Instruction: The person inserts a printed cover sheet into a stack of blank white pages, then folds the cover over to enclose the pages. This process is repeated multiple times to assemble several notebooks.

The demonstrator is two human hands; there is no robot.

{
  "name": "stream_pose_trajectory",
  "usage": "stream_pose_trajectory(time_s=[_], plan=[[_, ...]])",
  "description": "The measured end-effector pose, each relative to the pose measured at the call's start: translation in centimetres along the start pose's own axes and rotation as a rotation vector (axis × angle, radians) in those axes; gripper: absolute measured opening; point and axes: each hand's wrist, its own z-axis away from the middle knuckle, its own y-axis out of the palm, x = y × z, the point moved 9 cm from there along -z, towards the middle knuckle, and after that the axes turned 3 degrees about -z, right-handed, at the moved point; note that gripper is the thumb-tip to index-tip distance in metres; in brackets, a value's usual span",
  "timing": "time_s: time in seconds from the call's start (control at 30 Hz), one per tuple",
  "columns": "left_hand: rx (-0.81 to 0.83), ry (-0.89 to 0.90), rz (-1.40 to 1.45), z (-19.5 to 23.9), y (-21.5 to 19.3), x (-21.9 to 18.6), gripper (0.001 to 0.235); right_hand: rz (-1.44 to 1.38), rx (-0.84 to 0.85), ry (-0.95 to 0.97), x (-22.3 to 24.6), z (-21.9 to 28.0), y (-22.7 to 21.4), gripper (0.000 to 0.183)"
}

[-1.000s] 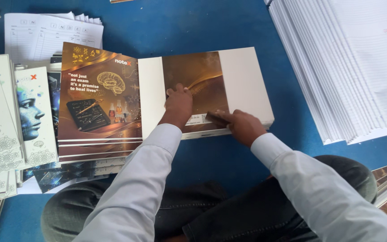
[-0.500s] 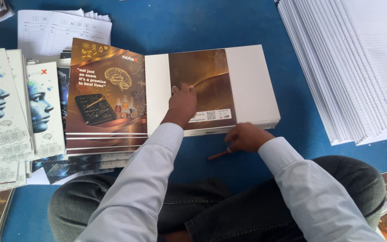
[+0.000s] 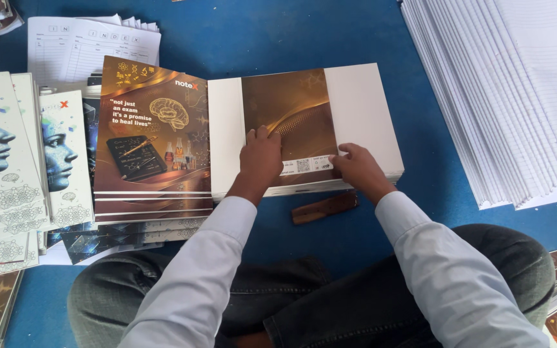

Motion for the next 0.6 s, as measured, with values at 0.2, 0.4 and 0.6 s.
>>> stream_pose_trajectory(time_s=[0.2,0.4,0.6], plan=[[0.033,-0.12,0.149,1.6,-2.6,-2.9,0.055,-0.224,0.103,-0.007,2.1,1.2,0.5,0.038],[0.107,-0.283,0.38,2.0,-4.7,-4.7,0.101,-0.257,0.291,-0.118,4.7,2.3,2.4,0.041],[-0.16,-0.271,0.379,1.3,-7.6,-2.4,0.096,-0.405,0.44,-0.184,6.8,3.1,3.8,0.068]])
